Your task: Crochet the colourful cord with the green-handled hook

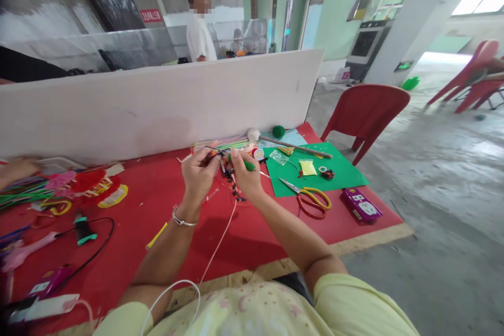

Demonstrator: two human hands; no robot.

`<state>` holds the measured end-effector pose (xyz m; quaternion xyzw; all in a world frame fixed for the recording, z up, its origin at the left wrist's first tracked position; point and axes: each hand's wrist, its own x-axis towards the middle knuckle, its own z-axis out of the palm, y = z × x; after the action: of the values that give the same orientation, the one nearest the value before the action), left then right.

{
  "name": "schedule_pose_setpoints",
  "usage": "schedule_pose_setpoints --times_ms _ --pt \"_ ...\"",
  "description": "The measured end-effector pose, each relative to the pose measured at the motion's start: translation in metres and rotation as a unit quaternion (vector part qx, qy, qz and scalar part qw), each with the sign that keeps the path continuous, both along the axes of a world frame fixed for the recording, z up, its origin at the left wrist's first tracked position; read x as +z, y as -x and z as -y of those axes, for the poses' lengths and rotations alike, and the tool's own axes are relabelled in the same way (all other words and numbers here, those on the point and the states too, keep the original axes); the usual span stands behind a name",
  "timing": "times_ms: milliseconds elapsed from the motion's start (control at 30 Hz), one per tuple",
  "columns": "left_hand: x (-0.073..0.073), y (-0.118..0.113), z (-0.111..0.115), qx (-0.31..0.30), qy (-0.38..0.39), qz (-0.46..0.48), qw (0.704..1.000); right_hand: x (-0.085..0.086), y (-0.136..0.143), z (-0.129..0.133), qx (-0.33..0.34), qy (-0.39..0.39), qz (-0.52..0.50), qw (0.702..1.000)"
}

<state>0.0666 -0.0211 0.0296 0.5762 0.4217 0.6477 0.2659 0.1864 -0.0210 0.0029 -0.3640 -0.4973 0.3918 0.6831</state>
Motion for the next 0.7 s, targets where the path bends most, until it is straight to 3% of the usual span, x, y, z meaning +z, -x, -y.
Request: schedule_pose_setpoints --times_ms 67,133,167,267,333,400,467,700 --pt "-0.001 -0.007 0.000 0.010 0.007 0.051 0.999 -0.005 0.008 0.002 -0.089 -0.065 0.022 0.994" --pt "0.004 -0.007 0.001 -0.057 0.074 0.153 0.984 -0.009 0.009 0.000 -0.115 -0.112 0.016 0.987" --pt "0.008 -0.005 0.001 -0.119 0.126 0.203 0.964 -0.009 0.008 -0.002 -0.101 -0.124 0.008 0.987" --pt "0.021 0.012 0.001 -0.273 0.230 0.237 0.903 -0.006 -0.008 -0.014 0.036 -0.109 0.009 0.993" --pt "0.027 0.025 0.002 -0.316 0.264 0.227 0.882 0.001 -0.025 -0.023 0.154 -0.065 0.035 0.985" --pt "0.030 0.032 0.005 -0.333 0.270 0.208 0.879 0.011 -0.043 -0.031 0.233 -0.038 0.078 0.969" --pt "0.031 0.035 0.007 -0.331 0.263 0.182 0.888 0.022 -0.059 -0.036 0.272 -0.028 0.127 0.953" --pt "0.032 0.032 0.009 -0.317 0.239 0.076 0.915 0.060 -0.087 -0.035 0.314 -0.075 0.298 0.898"
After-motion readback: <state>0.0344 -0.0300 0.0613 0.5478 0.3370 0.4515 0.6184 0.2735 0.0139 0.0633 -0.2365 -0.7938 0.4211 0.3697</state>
